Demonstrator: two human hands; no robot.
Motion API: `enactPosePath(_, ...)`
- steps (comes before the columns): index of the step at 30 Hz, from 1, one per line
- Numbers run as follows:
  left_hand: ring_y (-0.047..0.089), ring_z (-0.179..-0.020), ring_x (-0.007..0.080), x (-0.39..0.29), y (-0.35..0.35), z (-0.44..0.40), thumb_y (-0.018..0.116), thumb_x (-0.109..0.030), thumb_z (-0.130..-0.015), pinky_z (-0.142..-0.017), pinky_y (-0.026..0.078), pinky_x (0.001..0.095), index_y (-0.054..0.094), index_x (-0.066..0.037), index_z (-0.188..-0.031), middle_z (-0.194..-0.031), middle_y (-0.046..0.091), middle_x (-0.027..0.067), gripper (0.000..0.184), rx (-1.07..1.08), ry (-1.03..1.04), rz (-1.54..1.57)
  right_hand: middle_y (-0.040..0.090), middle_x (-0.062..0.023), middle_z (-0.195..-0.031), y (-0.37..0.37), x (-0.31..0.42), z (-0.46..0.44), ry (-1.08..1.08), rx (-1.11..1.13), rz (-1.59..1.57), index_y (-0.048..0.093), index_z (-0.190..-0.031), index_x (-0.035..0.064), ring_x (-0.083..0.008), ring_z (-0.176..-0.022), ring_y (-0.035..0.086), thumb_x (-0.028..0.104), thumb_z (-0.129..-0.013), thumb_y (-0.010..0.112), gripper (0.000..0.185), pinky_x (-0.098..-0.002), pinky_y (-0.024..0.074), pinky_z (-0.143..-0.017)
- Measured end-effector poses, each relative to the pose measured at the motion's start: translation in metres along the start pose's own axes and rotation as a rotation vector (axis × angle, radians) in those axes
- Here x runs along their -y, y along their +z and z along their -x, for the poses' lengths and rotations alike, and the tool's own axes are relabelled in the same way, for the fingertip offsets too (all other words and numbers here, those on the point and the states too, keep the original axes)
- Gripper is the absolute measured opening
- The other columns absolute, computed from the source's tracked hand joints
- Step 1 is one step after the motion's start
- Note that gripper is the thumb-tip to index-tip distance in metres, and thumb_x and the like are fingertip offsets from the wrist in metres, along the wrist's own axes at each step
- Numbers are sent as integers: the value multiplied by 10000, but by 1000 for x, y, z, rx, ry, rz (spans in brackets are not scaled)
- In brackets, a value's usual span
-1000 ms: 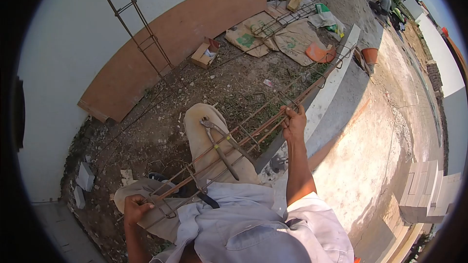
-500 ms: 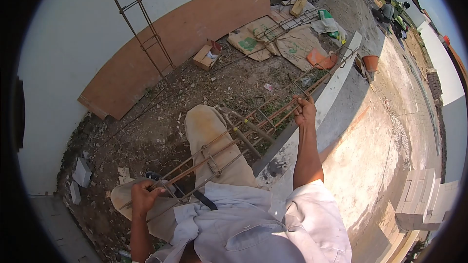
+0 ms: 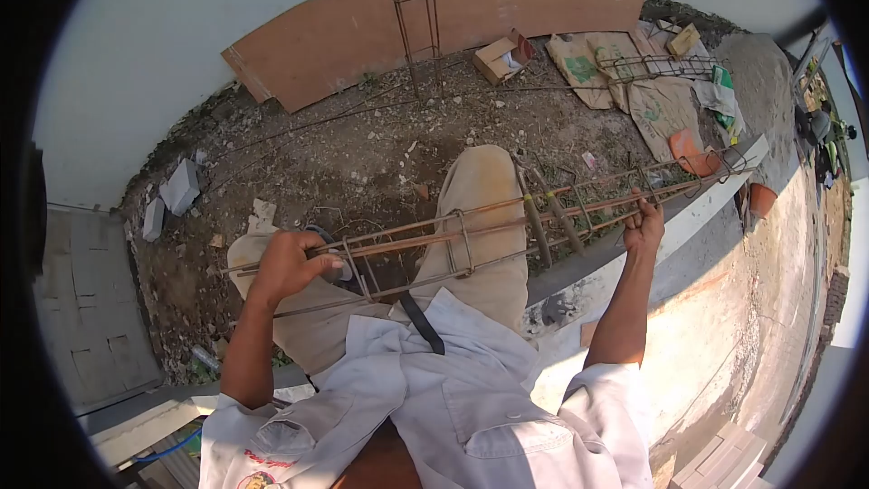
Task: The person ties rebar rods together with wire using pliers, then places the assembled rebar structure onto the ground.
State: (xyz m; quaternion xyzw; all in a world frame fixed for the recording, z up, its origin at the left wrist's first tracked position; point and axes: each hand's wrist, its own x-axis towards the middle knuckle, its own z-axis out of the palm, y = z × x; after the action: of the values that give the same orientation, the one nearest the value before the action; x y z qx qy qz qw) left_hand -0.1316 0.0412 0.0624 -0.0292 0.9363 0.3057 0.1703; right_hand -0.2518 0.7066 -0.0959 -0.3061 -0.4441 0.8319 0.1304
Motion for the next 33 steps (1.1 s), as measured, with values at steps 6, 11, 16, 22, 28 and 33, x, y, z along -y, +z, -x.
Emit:
enactPosePath(6, 718, -739, 418, 6, 4, -14, 910, -472, -794, -697, 542, 504, 816, -47, -879, -718, 710, 193, 444, -65, 26, -63, 763, -145, -1096, -10, -12, -14, -9, -11, 57, 566, -1212, 47, -81, -465, 319, 159, -1081, 611, 178, -266, 254, -401)
enactPosePath(11, 721, -752, 423, 15, 9, -18, 909, -475, -795, -711, 548, 509, 810, -46, -873, -738, 721, 197, 447, -35, 4, 11, 689, -47, -882, -39, -17, -10, -330, -417, 677, 712, -1320, 0, -109, -604, 436, 318, -1083, 629, 405, -317, 351, -548)
enactPosePath(16, 730, -788, 430, 21, 11, -16, 906, -466, -801, -733, 559, 508, 797, -45, -914, -776, 738, 204, 449, -58, 70, 17, 515, 52, -732, 14, 6, 77, -588, -325, 817, 799, -1174, 1, -58, -578, 358, 279, -1102, 641, 328, -268, 253, -494)
enactPosePath(22, 717, -932, 398, 19, 13, -10, 910, -333, -808, -847, 547, 464, 774, -36, -1100, -966, 752, 177, 439, -107, 199, -21, 426, 107, -676, 167, 3, 239, -593, 101, 767, 784, -1108, 25, -2, -562, 282, 301, -1115, 663, 302, -233, 191, -496)
enactPosePath(28, 646, -1137, 355, 18, 18, 15, 909, -236, -784, -1012, 486, 461, 724, -39, -1202, -1152, 679, 145, 497, -329, 291, -9, 615, 54, -781, 221, -43, 316, -256, 615, 837, 757, -1070, -3, -13, -639, 383, 211, -1082, 716, 218, -226, 288, -568)
enactPosePath(33, 640, -1070, 366, 14, 28, 47, 892, -127, -786, -925, 512, 462, 718, -23, -1112, -1148, 676, 142, 383, -562, 315, 64, 633, 38, -759, 251, -100, 341, -154, 834, 945, 756, -1058, -23, -38, -674, 479, 158, -1034, 767, 183, -243, 379, -591)
